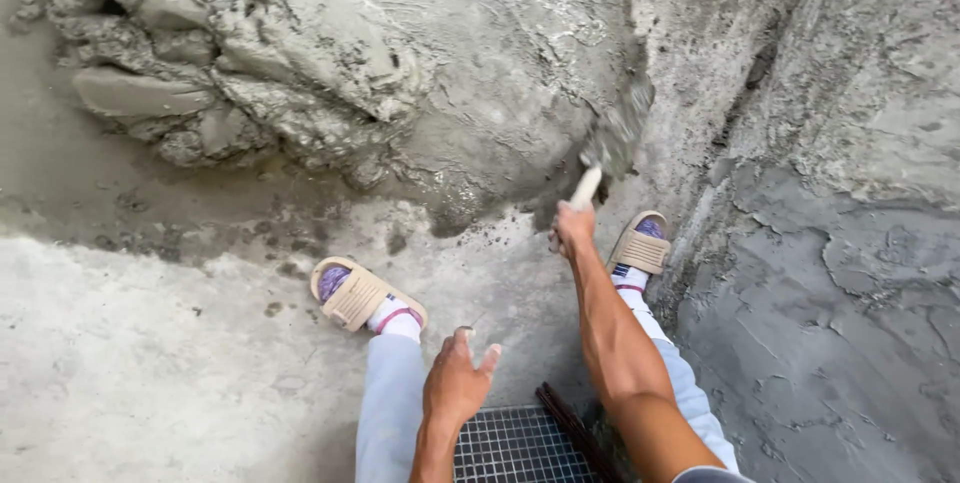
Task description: Mixing cement and sand with water using a trowel on a concrete floor
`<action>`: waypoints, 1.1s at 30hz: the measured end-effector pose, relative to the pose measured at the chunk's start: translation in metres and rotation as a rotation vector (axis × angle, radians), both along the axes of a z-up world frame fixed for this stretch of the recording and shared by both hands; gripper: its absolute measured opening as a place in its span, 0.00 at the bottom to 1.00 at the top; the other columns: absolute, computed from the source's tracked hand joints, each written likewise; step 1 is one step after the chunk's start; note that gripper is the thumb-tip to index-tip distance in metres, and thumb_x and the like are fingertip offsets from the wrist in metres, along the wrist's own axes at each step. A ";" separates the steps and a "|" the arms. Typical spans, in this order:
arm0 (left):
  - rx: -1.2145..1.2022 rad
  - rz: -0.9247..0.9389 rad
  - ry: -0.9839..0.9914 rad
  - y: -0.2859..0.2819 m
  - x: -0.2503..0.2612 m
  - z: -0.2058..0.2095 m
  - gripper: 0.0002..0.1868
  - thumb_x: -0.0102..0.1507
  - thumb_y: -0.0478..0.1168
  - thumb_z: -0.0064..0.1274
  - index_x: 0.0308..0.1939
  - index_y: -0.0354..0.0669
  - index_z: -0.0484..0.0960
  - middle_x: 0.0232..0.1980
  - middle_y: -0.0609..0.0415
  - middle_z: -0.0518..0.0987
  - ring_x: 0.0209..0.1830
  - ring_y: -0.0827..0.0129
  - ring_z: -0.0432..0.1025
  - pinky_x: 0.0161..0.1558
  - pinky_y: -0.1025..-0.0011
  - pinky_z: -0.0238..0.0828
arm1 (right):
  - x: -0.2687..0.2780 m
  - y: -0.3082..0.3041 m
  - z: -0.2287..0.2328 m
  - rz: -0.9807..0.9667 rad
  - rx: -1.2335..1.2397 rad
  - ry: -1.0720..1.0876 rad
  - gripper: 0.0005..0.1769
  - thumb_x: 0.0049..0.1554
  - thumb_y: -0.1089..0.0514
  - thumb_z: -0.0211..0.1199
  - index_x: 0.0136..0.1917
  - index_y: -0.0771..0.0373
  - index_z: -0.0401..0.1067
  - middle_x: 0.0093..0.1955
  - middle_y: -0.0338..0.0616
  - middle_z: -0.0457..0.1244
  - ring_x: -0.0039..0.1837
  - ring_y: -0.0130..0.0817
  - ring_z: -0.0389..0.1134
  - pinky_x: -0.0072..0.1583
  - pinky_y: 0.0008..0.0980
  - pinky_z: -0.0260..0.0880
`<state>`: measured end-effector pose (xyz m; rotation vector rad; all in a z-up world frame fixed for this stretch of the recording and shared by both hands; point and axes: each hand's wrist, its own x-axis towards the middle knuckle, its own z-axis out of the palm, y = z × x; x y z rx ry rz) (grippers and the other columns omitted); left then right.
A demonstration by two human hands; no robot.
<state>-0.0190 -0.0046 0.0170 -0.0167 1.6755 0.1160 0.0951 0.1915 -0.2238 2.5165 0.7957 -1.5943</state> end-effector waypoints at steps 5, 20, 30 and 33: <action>0.122 0.041 0.119 -0.025 -0.007 0.001 0.25 0.57 0.54 0.47 0.52 0.43 0.67 0.49 0.47 0.73 0.48 0.54 0.69 0.48 0.62 0.65 | -0.065 0.006 -0.015 0.410 0.071 -0.101 0.17 0.49 0.59 0.53 0.49 0.73 0.58 0.31 0.49 0.60 0.21 0.30 0.57 0.22 0.28 0.55; 0.181 0.163 0.090 -0.087 -0.050 0.009 0.24 0.59 0.56 0.44 0.50 0.44 0.66 0.47 0.44 0.69 0.44 0.50 0.67 0.44 0.55 0.64 | -0.247 -0.127 0.095 1.012 -0.062 0.275 0.16 0.50 0.62 0.51 0.53 0.64 0.60 0.28 0.43 0.55 0.25 0.31 0.53 0.26 0.32 0.52; 0.174 0.261 -0.024 -0.141 -0.094 -0.004 0.29 0.61 0.56 0.40 0.56 0.36 0.61 0.48 0.40 0.69 0.43 0.50 0.69 0.43 0.57 0.67 | -0.312 -0.207 0.125 1.561 0.149 0.164 0.11 0.51 0.66 0.46 0.43 0.73 0.47 0.32 0.63 0.59 0.23 0.41 0.60 0.20 0.36 0.62; 0.222 0.364 -0.025 -0.163 -0.118 0.001 0.34 0.60 0.58 0.39 0.60 0.35 0.60 0.53 0.35 0.69 0.52 0.42 0.68 0.49 0.50 0.68 | -0.326 -0.217 0.064 1.748 0.169 -0.072 0.25 0.50 0.58 0.49 0.53 0.78 0.45 0.46 0.70 0.61 0.48 0.62 0.66 0.50 0.52 0.68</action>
